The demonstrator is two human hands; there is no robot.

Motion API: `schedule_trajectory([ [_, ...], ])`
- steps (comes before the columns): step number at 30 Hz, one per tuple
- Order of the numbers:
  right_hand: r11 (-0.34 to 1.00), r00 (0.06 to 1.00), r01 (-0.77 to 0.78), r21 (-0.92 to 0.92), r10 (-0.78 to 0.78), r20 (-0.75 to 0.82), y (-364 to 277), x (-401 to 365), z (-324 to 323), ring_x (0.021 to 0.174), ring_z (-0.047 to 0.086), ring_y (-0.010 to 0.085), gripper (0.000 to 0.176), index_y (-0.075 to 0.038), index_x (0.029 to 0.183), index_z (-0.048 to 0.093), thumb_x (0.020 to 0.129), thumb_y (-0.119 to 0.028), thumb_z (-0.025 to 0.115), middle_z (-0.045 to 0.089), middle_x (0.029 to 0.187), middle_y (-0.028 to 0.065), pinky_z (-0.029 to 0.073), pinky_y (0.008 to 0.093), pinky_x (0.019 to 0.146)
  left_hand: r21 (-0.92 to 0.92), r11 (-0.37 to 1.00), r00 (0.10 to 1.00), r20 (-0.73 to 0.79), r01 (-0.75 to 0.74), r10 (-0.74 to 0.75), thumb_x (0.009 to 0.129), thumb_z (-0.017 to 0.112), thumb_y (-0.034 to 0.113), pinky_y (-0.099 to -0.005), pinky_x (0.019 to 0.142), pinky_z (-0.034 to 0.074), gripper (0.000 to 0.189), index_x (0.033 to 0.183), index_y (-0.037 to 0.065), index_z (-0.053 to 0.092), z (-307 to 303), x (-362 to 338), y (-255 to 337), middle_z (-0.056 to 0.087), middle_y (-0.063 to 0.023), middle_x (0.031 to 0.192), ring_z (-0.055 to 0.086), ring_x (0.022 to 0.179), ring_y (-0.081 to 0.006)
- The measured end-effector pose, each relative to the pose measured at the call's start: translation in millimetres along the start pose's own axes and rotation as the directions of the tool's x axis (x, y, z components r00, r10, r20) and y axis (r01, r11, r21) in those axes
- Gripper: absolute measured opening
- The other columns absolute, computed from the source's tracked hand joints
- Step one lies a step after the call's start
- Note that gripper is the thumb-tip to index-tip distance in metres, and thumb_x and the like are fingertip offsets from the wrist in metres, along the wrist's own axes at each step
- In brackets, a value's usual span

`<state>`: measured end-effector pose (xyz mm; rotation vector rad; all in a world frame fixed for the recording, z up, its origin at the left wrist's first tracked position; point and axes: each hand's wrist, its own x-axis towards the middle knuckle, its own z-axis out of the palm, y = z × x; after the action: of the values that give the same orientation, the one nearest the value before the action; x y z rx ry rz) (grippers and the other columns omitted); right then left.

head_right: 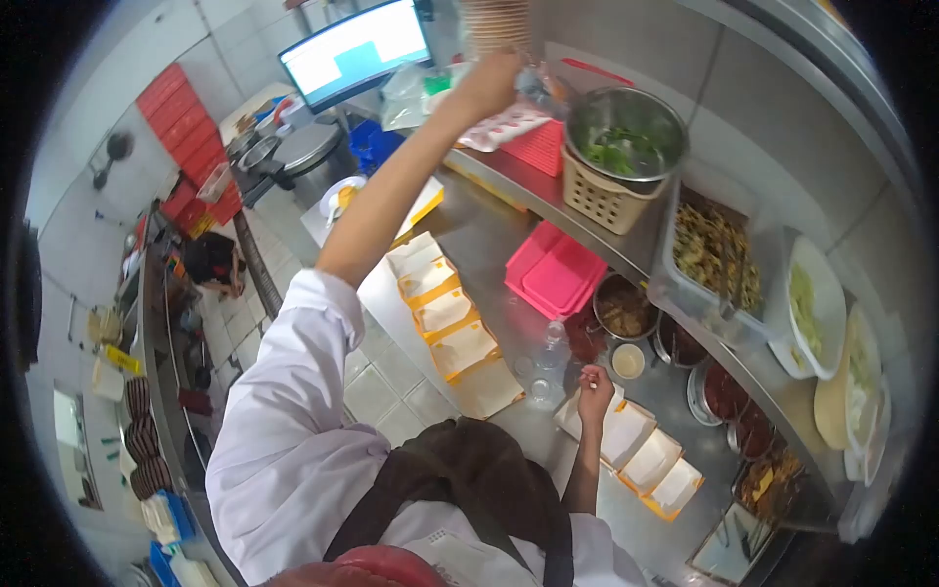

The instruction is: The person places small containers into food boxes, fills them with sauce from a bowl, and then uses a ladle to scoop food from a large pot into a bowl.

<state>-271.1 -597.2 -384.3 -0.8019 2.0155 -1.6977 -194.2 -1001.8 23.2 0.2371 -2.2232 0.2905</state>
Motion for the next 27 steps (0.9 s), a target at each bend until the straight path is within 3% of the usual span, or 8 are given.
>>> schedule_trajectory([
  [2, 0.998, 0.998, 0.049, -0.025, -0.048, 0.039, -9.8, 0.9, 9.8, 0.070, 0.057, 0.0114, 0.014, -0.001, 0.092, 0.058, 0.079, 0.002, 0.054, 0.060, 0.083, 0.0050, 0.047, 0.0244, 0.064, 0.235, 0.961, 0.934, 0.290, 0.144, -0.210, 0.072, 0.055, 0.008, -0.0431, 0.076, 0.050, 0.017, 0.084, 0.002, 0.065, 6.7, 9.7, 1.6, 0.063, -0.0203, 0.095, 0.062, 0.089, -0.0341],
  [6, 0.997, 0.996, 0.072, -0.028, -0.070, 0.059, -20.9, 6.2, 23.3, 0.068, 0.058, 0.0120, 0.014, -0.001, 0.093, 0.057, 0.080, 0.003, 0.053, 0.061, 0.083, 0.0055, 0.047, 0.0238, 0.062, 0.327, 0.942, 0.943, 0.287, 0.072, -0.171, 0.076, 0.055, 0.013, -0.0416, 0.073, 0.052, 0.019, 0.087, 0.004, 0.067, 22.1, 9.7, 5.6, 0.064, -0.0178, 0.094, 0.064, 0.087, -0.0310],
  [9, 0.996, 0.994, 0.071, 0.058, -0.075, 0.076, -22.0, 4.3, 31.4, 0.068, 0.058, 0.0116, 0.013, -0.002, 0.093, 0.057, 0.081, 0.001, 0.053, 0.061, 0.082, 0.0055, 0.047, 0.0235, 0.062, 0.298, 0.937, 0.954, 0.177, 0.184, -0.244, 0.077, 0.055, 0.018, -0.0400, 0.072, 0.052, 0.021, 0.090, 0.006, 0.067, 26.0, 10.6, 6.4, 0.065, -0.0164, 0.094, 0.065, 0.084, -0.0304],
  [14, 0.999, 0.993, -0.021, 0.040, 0.016, 0.114, -32.2, 3.6, 34.9, 0.074, 0.056, 0.0115, 0.013, 0.000, 0.094, 0.055, 0.082, 0.003, 0.054, 0.058, 0.085, 0.0067, 0.050, 0.0252, 0.068, 0.265, 0.962, 0.984, 0.147, 0.061, -0.102, 0.074, 0.060, 0.022, -0.0391, 0.075, 0.051, 0.023, 0.085, 0.004, 0.068, 1.2, 10.6, 9.7, 0.064, -0.0178, 0.095, 0.063, 0.085, -0.0330],
  [18, 0.995, 0.992, 0.084, 0.051, -0.088, 0.088, -26.7, 10.2, 37.1, 0.069, 0.056, 0.0113, 0.011, -0.001, 0.091, 0.056, 0.080, 0.003, 0.054, 0.059, 0.080, 0.0054, 0.049, 0.0250, 0.065, 0.138, 0.981, 0.946, 0.277, 0.135, -0.170, 0.067, 0.065, 0.017, -0.0388, 0.077, 0.050, 0.021, 0.081, 0.001, 0.067, -22.5, 13.5, 2.8, 0.063, -0.0209, 0.094, 0.060, 0.090, -0.0352],
  [23, 0.997, 0.992, 0.078, 0.020, -0.079, 0.100, -20.6, 17.3, 45.5, 0.067, 0.057, 0.0097, 0.012, -0.002, 0.093, 0.057, 0.081, -0.001, 0.055, 0.058, 0.078, 0.0031, 0.046, 0.0218, 0.062, -0.030, 0.998, 0.974, -0.217, 0.054, -0.060, 0.060, 0.068, 0.004, -0.0400, 0.080, 0.047, 0.037, 0.094, -0.003, 0.058, -79.0, -18.1, 31.7, 0.054, -0.0217, 0.097, 0.057, 0.089, -0.0357],
  [24, 0.996, 0.991, 0.088, 0.016, -0.089, 0.098, -24.3, 18.5, 48.8, 0.068, 0.057, 0.0107, 0.012, -0.001, 0.092, 0.057, 0.080, 0.001, 0.054, 0.059, 0.079, 0.0042, 0.047, 0.0233, 0.063, -0.027, 0.998, 0.975, -0.214, 0.053, -0.057, 0.060, 0.068, 0.004, -0.0400, 0.080, 0.047, 0.037, 0.094, -0.003, 0.058, -94.3, -27.8, 36.9, 0.054, -0.0217, 0.097, 0.057, 0.089, -0.0357],
  [27, 0.994, 0.989, 0.105, 0.036, -0.109, 0.101, -40.0, 18.3, 57.8, 0.070, 0.057, 0.0121, 0.012, -0.001, 0.091, 0.057, 0.080, 0.000, 0.055, 0.060, 0.081, 0.0053, 0.047, 0.0244, 0.063, -0.229, 0.959, 0.886, -0.392, 0.168, -0.249, 0.060, 0.069, 0.003, -0.0391, 0.078, 0.050, 0.043, 0.102, 0.002, 0.057, -134.9, -64.2, 39.0, 0.053, -0.0165, 0.101, 0.057, 0.088, -0.0326],
])
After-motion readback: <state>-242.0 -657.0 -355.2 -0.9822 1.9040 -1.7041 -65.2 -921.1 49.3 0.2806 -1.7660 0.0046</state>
